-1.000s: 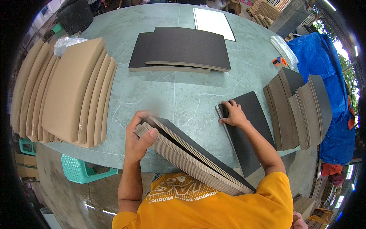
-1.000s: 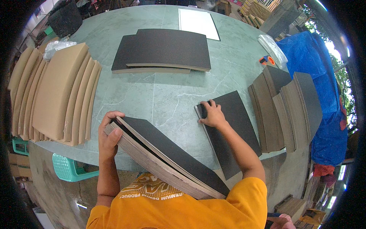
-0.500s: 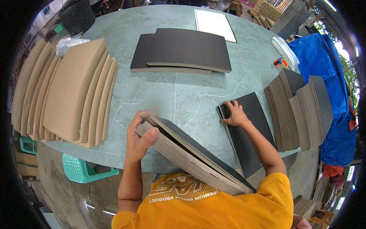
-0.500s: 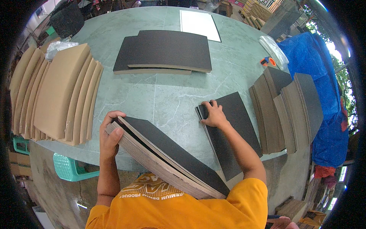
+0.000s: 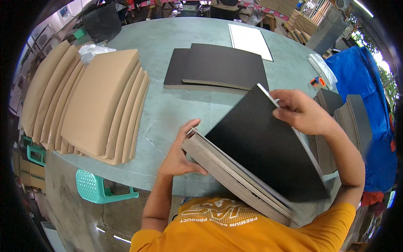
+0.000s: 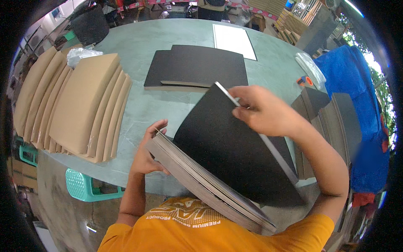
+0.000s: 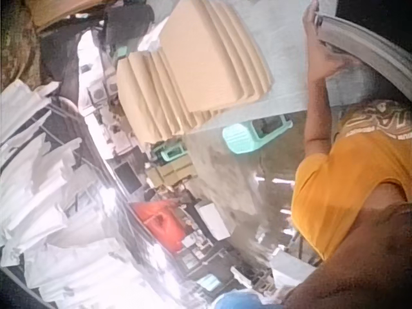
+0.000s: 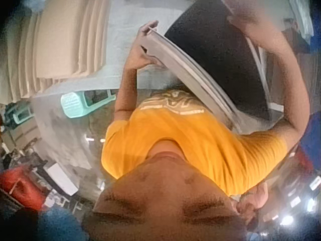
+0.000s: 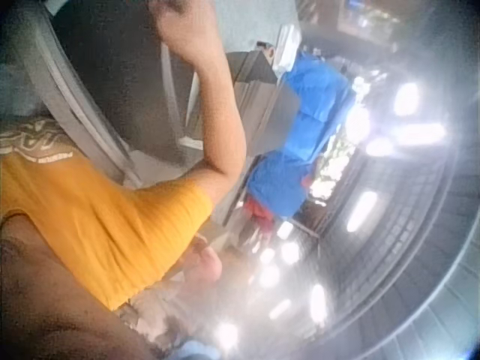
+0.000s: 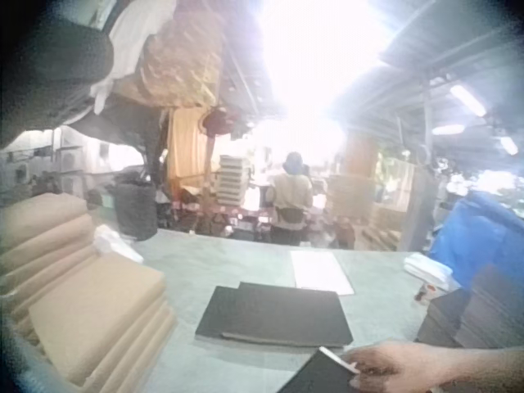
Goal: The person assembles folders by hand on a table, aligning and stacking black covers and cardboard inserts one by one.
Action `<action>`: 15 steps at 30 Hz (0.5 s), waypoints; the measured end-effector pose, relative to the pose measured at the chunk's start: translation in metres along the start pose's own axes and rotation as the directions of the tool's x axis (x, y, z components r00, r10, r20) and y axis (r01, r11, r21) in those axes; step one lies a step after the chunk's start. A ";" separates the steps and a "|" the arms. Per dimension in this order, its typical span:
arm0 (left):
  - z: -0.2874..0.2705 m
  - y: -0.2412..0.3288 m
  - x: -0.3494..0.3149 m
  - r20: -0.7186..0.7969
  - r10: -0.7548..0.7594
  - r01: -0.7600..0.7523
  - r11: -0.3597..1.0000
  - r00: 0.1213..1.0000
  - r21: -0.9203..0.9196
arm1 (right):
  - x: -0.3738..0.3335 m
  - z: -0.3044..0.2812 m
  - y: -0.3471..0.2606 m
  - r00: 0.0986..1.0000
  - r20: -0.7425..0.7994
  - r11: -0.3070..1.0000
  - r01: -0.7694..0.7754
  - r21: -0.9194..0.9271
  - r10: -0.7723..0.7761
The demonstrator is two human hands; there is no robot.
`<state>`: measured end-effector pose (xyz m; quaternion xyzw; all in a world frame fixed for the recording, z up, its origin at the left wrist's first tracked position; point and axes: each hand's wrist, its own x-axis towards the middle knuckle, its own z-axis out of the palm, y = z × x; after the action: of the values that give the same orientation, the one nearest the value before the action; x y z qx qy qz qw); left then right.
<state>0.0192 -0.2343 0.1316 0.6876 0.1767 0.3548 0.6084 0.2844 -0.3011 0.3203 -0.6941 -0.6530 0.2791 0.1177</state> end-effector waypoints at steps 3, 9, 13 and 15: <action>0.009 0.000 0.006 -0.050 0.069 -0.068 0.998 0.996 0.012 | 0.011 0.032 -0.012 0.992 0.111 0.995 0.048 0.089 -0.058; 0.010 -0.002 0.023 0.049 0.013 -0.015 0.999 0.999 0.037 | -0.009 0.094 -0.010 0.961 0.246 0.973 0.070 0.218 -0.124; 0.016 -0.020 0.038 0.073 0.002 0.003 0.997 0.997 -0.074 | -0.088 0.091 -0.016 0.970 0.226 0.989 0.110 -0.097 -0.086; 0.023 -0.027 0.046 0.050 0.065 -0.054 0.980 0.997 -0.194 | -0.126 0.090 -0.004 0.967 0.184 0.958 -0.125 -0.257 0.175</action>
<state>0.0718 -0.2139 0.1185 0.6403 0.1038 0.3690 0.6656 0.2333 -0.4411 0.2786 -0.7186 -0.6361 0.2751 -0.0576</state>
